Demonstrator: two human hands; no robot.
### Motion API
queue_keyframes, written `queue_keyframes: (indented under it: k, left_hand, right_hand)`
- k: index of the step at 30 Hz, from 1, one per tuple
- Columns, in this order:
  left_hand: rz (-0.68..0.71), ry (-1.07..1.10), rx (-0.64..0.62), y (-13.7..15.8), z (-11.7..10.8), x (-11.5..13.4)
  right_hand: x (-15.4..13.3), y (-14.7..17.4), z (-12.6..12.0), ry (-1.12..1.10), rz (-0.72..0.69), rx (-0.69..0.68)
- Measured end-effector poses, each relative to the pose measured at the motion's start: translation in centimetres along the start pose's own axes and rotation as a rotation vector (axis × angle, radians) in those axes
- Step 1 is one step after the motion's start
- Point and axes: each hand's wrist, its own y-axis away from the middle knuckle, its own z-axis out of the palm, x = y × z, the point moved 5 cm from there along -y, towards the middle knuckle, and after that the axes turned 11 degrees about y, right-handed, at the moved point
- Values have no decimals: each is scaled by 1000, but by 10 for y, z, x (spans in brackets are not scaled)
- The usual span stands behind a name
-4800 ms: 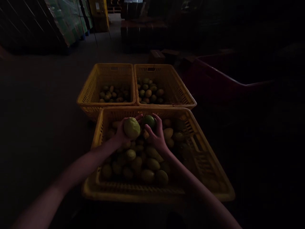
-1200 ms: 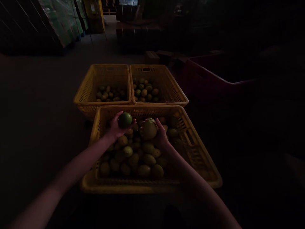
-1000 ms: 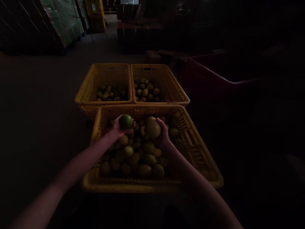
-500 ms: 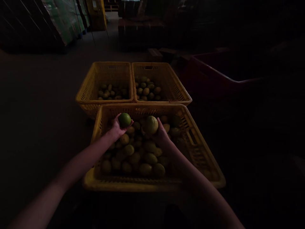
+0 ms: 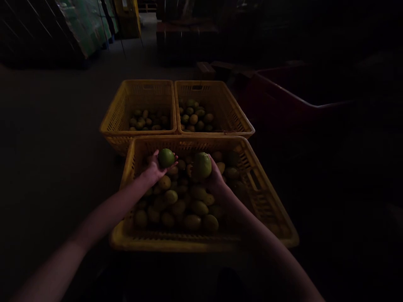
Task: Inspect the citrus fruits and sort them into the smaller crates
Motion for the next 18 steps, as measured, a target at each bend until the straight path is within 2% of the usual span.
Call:
queue_keyframes:
  k: [6, 9, 11, 14, 16, 18]
  left_hand:
    - [-49, -48, -55, 0, 1, -4]
    - [-45, -69, -104, 1, 5, -3]
    - [-7, -159, -183, 2, 8, -1]
    - [206, -403, -399, 11, 18, 5]
    - [416, -602, -540, 22, 24, 8]
    - [557, -776, -620, 32, 28, 7]
  right_hand:
    - [8, 7, 5, 71, 160, -27]
    - [2, 13, 10, 111, 126, -16]
    - [-3, 15, 11, 171, 61, 4]
    - [-9, 17, 12, 286, -69, 4]
    - [-15, 20, 14, 370, -216, 11]
    - [-20, 25, 17, 449, -364, 20]
